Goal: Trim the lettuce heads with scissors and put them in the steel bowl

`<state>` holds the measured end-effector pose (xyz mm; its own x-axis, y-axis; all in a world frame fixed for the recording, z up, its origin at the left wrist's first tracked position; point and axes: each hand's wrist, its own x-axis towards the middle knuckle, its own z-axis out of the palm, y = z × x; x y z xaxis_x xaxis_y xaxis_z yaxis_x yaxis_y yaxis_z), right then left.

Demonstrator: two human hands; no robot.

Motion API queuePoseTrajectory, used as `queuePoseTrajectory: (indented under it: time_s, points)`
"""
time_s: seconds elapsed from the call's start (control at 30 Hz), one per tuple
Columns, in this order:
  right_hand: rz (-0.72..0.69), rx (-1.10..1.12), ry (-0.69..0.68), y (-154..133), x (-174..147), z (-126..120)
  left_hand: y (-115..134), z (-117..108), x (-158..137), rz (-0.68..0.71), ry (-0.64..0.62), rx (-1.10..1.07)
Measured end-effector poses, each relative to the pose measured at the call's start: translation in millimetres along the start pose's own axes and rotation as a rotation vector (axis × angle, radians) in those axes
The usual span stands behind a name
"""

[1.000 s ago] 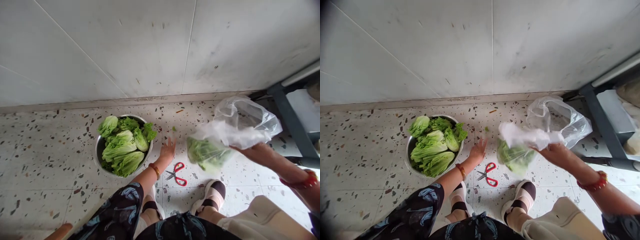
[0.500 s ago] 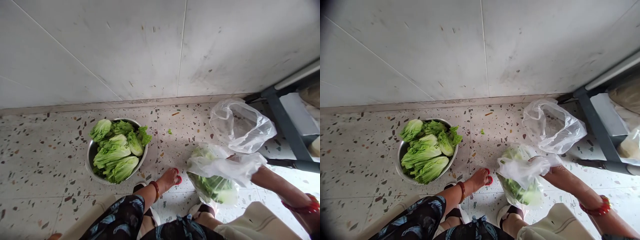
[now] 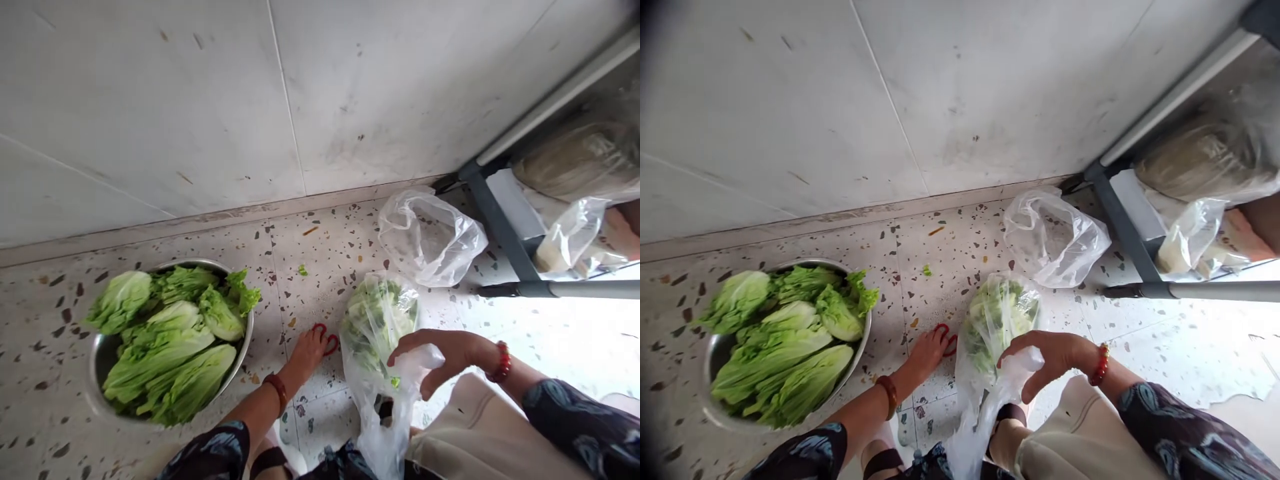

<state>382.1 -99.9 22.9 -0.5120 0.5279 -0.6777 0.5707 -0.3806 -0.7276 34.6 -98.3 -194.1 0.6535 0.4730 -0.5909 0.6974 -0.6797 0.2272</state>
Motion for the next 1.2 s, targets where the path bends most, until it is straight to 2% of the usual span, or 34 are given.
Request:
queuePoseTrajectory:
  time_s: [0.07, 0.17, 0.3, 0.47, 0.57, 0.67, 0.83, 0.97, 1.1, 1.2]
  points:
    - [-0.015, 0.117, -0.103, 3.9, 0.9, -4.1, 1.9, -2.3, 2.3, -0.014, -0.011, -0.019]
    - [0.047, 0.241, -0.132, 18.8, 5.9, -7.4, 2.5, -2.9, 5.5, -0.008, -0.026, -0.04]
    - [0.029, 0.244, -0.128, 31.4, 12.2, -11.4, 3.0, -1.2, 8.1, -0.027, -0.016, -0.051]
    - [0.103, 0.315, -0.146, 20.0, 8.3, -19.9, 14.0, 0.2, 12.0, -0.04, -0.02, -0.078]
    - [0.114, 0.343, -0.111, 16.1, 8.6, -19.9, 16.4, 0.5, 17.2, -0.04, -0.044, -0.136]
    - [0.126, 0.334, -0.099, 18.9, 11.7, -17.9, 10.9, 0.8, 20.2, -0.017, -0.073, -0.201]
    - [0.135, 0.305, -0.175, 27.1, 11.3, -16.0, -2.5, -8.9, 20.1, -0.012, -0.086, -0.348]
    - [0.126, 0.283, -0.158, 34.1, 9.7, -13.0, -25.1, -40.0, 36.5, -0.154, 0.044, -0.442]
    - [0.107, 0.248, -0.153, 40.3, 12.1, -10.3, -75.0, -81.9, 71.4, -0.373, 0.228, -0.471]
    - [0.13, 0.26, -0.117, 43.6, 11.0, -7.9, -108.4, -101.7, 95.4, -0.483, 0.305, -0.498]
